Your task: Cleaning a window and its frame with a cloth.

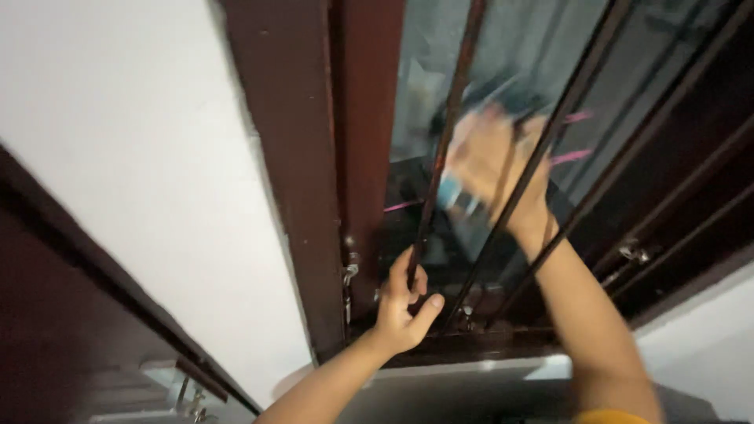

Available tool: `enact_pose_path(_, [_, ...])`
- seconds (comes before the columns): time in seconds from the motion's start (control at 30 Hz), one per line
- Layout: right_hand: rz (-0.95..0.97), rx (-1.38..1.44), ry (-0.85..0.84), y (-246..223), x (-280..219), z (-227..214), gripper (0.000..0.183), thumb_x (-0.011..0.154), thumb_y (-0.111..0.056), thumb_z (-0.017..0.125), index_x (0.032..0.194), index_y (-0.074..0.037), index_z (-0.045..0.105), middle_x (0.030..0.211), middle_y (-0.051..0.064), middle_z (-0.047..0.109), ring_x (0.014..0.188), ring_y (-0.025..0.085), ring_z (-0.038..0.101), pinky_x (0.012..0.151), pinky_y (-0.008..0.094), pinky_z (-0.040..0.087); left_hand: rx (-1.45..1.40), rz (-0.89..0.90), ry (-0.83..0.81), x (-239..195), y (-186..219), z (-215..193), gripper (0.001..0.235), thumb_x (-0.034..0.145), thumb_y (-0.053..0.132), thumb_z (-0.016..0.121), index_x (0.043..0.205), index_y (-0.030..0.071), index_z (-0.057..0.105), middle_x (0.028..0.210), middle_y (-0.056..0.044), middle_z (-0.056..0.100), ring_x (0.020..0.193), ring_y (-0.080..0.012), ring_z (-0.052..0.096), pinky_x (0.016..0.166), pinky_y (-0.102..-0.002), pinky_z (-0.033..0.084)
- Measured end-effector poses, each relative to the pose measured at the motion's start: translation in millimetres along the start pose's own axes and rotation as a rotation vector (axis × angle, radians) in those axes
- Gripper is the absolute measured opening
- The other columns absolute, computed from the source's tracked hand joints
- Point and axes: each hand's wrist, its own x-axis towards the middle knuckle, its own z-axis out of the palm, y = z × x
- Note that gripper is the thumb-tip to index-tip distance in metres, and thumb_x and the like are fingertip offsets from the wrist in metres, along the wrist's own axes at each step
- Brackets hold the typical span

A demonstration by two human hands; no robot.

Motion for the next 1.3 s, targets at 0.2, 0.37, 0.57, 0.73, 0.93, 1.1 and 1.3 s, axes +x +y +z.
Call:
enact_pose_path(0.2, [-0.414, 0.111, -0.249, -64.7, -56.0, 20.1, 0.055, 0.092, -0.030, 0.056, 0.147, -0.030, 0.057, 0.157, -0.010, 0.049, 0.148, 0.011, 0.036, 0.110, 0.042, 0.037, -0.024, -0.017, -0.011, -5.2, -1.3, 4.1, 0.079, 0.095, 0.009, 0.069, 0.160, 0.001, 0.025, 0.098, -0.005, 0.052, 0.082, -0.0138, 0.051, 0.066, -0.027, 0.044])
enact_pose_path(0.37, [-0.507, 0.357, -0.471, -78.3, -102.7, 60.0, 0.039, 0.100, -0.023, 0.057, 0.137, -0.023, 0.067, 0.141, -0.003, 0.061, 0.130, 0.018, 0.051, 0.101, 0.043, 0.043, -0.027, -0.059, -0.053, -10.1, -5.2, 2.0, 0.080, 0.095, 0.008, 0.070, 0.161, 0.003, 0.025, 0.098, -0.003, 0.051, 0.084, -0.0133, 0.051, 0.068, -0.026, 0.045])
enact_pose_path(0.57, [0.493, 0.203, -0.198, -8.7, -71.6, 2.7, 0.038, 0.091, -0.026, 0.068, 0.128, -0.020, 0.065, 0.129, 0.005, 0.067, 0.123, 0.026, 0.064, 0.093, 0.051, 0.054, -0.092, -0.056, -0.040, -9.8, -6.5, 4.2, 0.079, 0.094, 0.006, 0.069, 0.160, 0.004, 0.026, 0.098, -0.003, 0.050, 0.084, -0.0125, 0.048, 0.071, -0.025, 0.044])
enact_pose_path(0.73, [0.860, -0.001, 0.093, -35.4, -81.2, 8.7, 0.076, 0.095, -0.035, 0.063, 0.158, -0.001, 0.039, 0.165, 0.028, 0.025, 0.156, 0.045, 0.021, 0.125, 0.068, 0.016, -0.159, -0.115, -0.077, -7.6, -7.7, 3.3, 0.076, 0.094, 0.008, 0.069, 0.159, 0.004, 0.028, 0.096, -0.002, 0.048, 0.080, -0.0118, 0.045, 0.068, -0.025, 0.041])
enact_pose_path(0.93, [0.774, -0.024, -0.018, -67.8, -137.1, 27.2, 0.080, 0.101, -0.057, 0.054, 0.163, -0.011, 0.035, 0.170, 0.022, 0.021, 0.160, 0.043, 0.018, 0.131, 0.063, 0.009, -0.132, -0.088, -0.047, -4.2, 3.2, 6.5, 0.073, 0.097, 0.012, 0.070, 0.157, 0.002, 0.029, 0.101, -0.002, 0.049, 0.086, -0.0114, 0.047, 0.074, -0.025, 0.045])
enact_pose_path(1.1, [1.378, 0.096, 0.365, -115.2, -175.0, 56.5, 0.081, 0.107, -0.056, 0.046, 0.168, -0.009, 0.022, 0.177, 0.017, 0.014, 0.165, 0.037, 0.011, 0.133, 0.059, 0.003, -0.150, -0.128, -0.028, 1.4, 14.7, 5.9, 0.075, 0.097, 0.017, 0.071, 0.158, 0.003, 0.030, 0.096, -0.001, 0.047, 0.080, -0.0095, 0.043, 0.068, -0.023, 0.037])
enact_pose_path(1.3, [1.529, 0.183, 0.321, -153.3, -202.0, 57.6, 0.085, 0.109, -0.053, 0.055, 0.171, -0.011, 0.014, 0.179, 0.017, 0.004, 0.168, 0.038, 0.004, 0.135, 0.060, 0.004, -0.155, -0.103, -0.024, 1.6, 18.6, 4.8, 0.075, 0.098, 0.015, 0.071, 0.159, 0.004, 0.029, 0.098, -0.001, 0.046, 0.084, -0.0104, 0.043, 0.069, -0.023, 0.037])
